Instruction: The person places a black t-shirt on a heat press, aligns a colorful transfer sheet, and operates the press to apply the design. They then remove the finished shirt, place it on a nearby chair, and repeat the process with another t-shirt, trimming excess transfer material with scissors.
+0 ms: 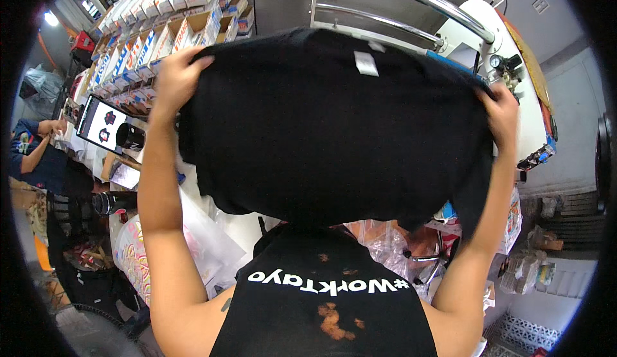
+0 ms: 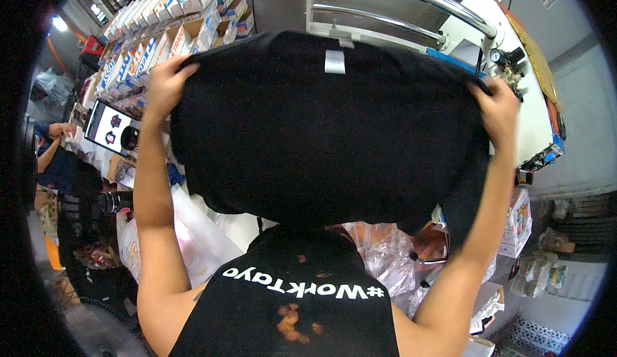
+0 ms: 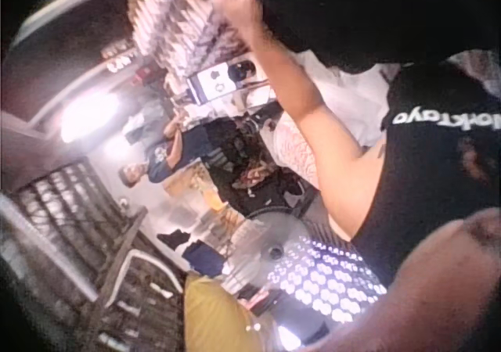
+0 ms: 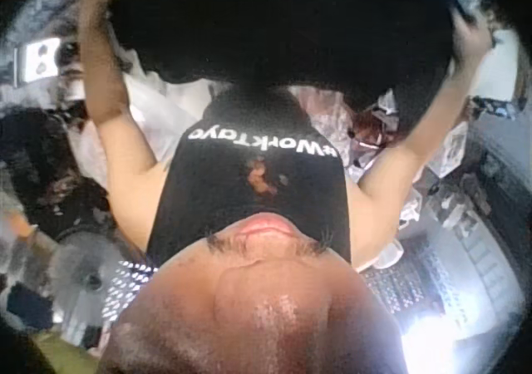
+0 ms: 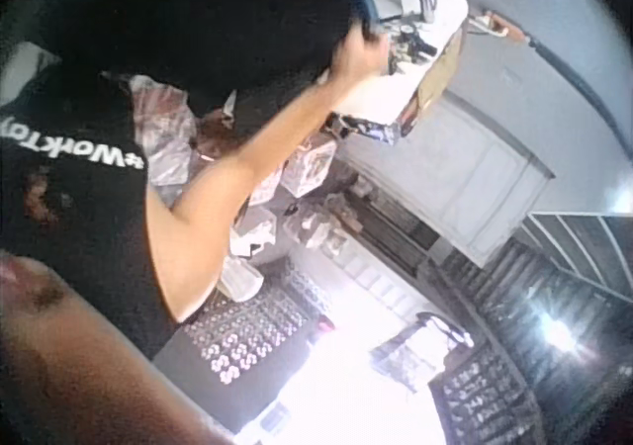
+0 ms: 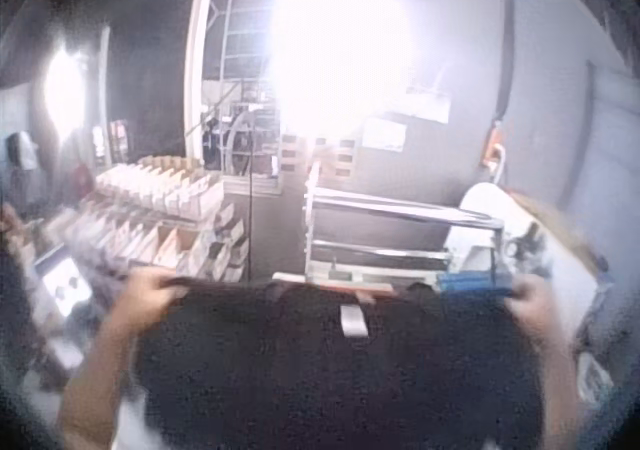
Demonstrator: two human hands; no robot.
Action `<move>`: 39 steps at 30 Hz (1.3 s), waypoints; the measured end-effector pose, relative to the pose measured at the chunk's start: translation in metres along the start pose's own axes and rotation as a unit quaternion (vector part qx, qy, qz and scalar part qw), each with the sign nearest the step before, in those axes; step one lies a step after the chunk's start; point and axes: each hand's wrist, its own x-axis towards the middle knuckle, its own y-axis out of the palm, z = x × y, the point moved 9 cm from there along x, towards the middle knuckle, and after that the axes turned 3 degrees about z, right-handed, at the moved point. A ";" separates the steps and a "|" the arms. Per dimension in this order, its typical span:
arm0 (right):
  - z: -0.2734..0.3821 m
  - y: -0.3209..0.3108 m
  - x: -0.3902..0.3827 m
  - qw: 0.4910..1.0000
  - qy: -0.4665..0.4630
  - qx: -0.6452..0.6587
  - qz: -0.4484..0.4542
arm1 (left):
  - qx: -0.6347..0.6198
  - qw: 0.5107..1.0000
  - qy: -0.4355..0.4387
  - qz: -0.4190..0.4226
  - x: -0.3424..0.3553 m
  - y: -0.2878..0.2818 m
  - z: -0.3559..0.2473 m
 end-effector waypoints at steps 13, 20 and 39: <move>-0.171 0.328 -0.199 0.661 0.523 0.468 0.264 | -0.490 0.702 -0.489 0.168 -0.173 0.299 0.194; -0.197 0.332 -0.140 0.732 0.380 0.556 0.103 | -0.288 0.888 -0.346 -0.098 -0.109 0.242 0.217; -0.125 0.179 -0.249 0.986 0.141 -0.074 0.041 | -0.055 0.901 -0.416 0.111 -0.306 0.190 0.222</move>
